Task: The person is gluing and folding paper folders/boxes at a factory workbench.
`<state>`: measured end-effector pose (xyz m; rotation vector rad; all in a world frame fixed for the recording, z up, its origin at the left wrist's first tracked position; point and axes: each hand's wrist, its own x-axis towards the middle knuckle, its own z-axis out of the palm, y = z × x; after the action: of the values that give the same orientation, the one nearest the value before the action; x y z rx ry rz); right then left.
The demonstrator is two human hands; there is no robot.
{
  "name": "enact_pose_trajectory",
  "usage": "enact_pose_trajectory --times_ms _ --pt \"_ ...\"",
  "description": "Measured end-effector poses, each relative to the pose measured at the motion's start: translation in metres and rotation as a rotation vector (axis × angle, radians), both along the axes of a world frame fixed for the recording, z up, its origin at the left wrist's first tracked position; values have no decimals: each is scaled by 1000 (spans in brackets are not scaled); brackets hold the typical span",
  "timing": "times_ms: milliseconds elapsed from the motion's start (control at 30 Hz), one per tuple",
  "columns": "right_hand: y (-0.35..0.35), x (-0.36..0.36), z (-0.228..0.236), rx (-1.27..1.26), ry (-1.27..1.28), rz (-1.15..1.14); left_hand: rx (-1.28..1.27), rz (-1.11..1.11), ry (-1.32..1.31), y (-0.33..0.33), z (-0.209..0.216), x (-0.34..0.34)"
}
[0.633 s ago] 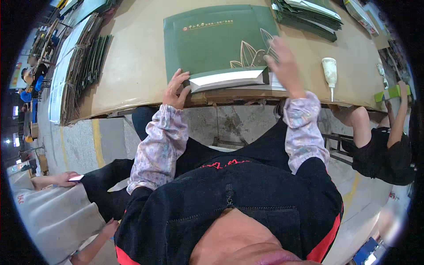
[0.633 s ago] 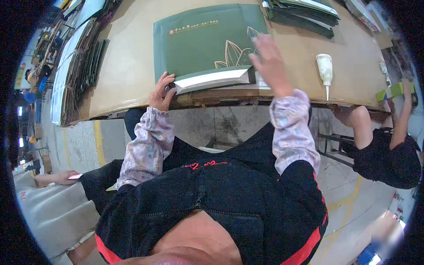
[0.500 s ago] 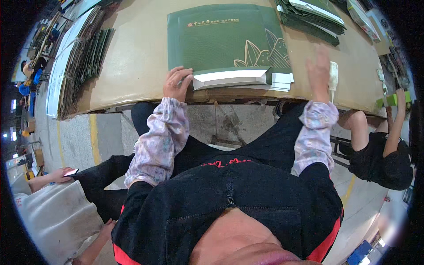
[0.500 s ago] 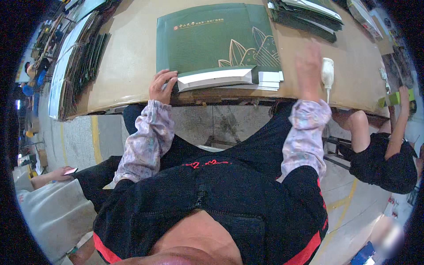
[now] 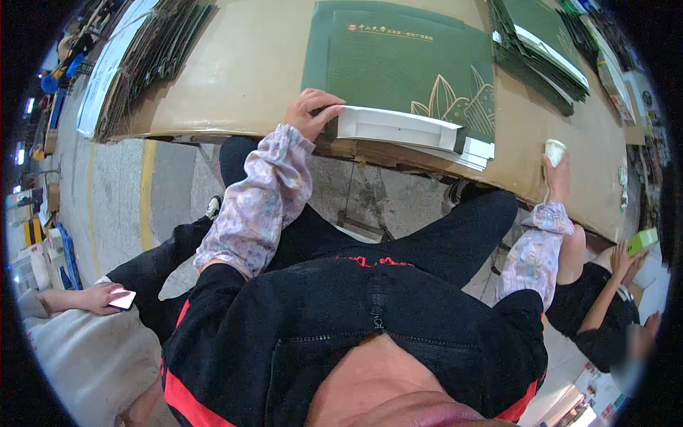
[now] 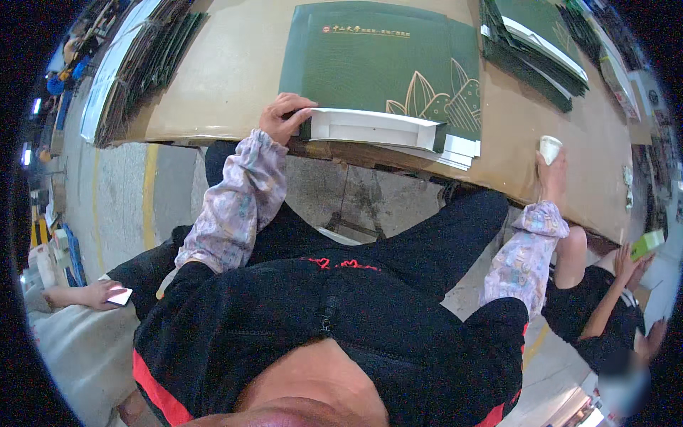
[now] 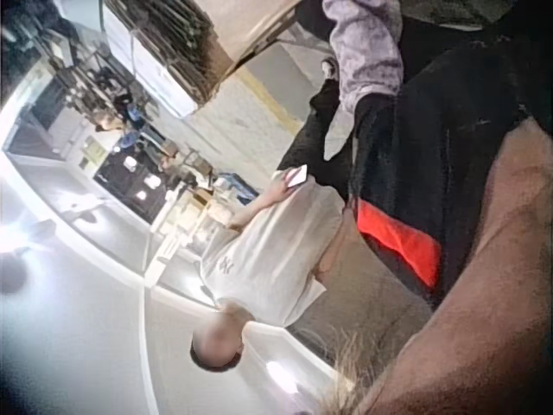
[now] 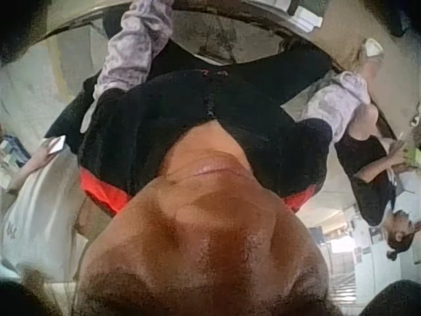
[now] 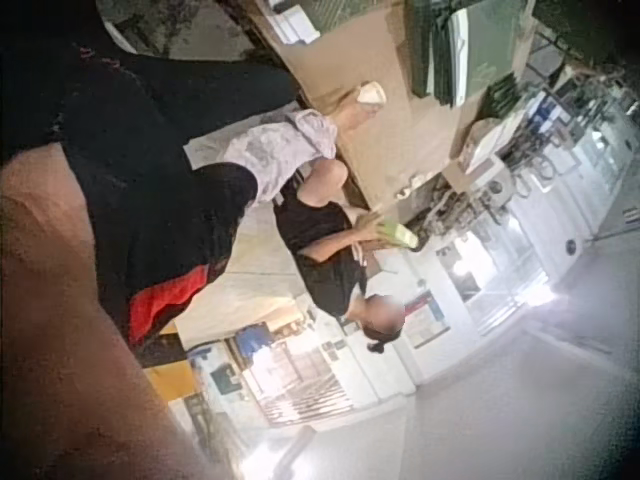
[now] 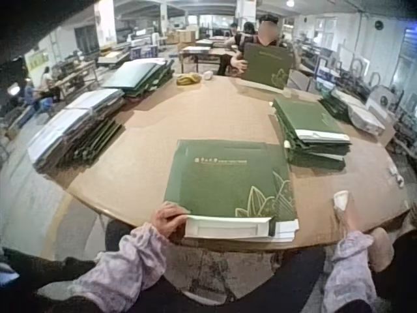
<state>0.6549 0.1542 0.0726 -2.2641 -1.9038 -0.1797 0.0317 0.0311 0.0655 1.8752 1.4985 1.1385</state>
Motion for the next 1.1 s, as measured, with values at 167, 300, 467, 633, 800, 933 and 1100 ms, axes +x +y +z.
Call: enact_pose_trajectory --times_ms 167,300,467,633,800,933,1100 --pt "16 -18 8 -111 -3 -87 -95 351 -298 0 -12 18" --pt "17 8 43 20 47 51 -10 265 -201 4 -15 21" --pt "-32 -97 173 340 1225 384 36 213 -148 5 -18 14" --pt "-74 -227 178 302 1370 737 75 258 -191 6 -18 18" --pt "-90 -355 132 224 1302 896 -48 288 -219 7 -21 15" --pt "-91 -395 102 184 1104 1007 -106 274 -257 6 -21 13" --pt "-87 -407 88 170 1037 1011 -91 253 -159 5 -17 9"
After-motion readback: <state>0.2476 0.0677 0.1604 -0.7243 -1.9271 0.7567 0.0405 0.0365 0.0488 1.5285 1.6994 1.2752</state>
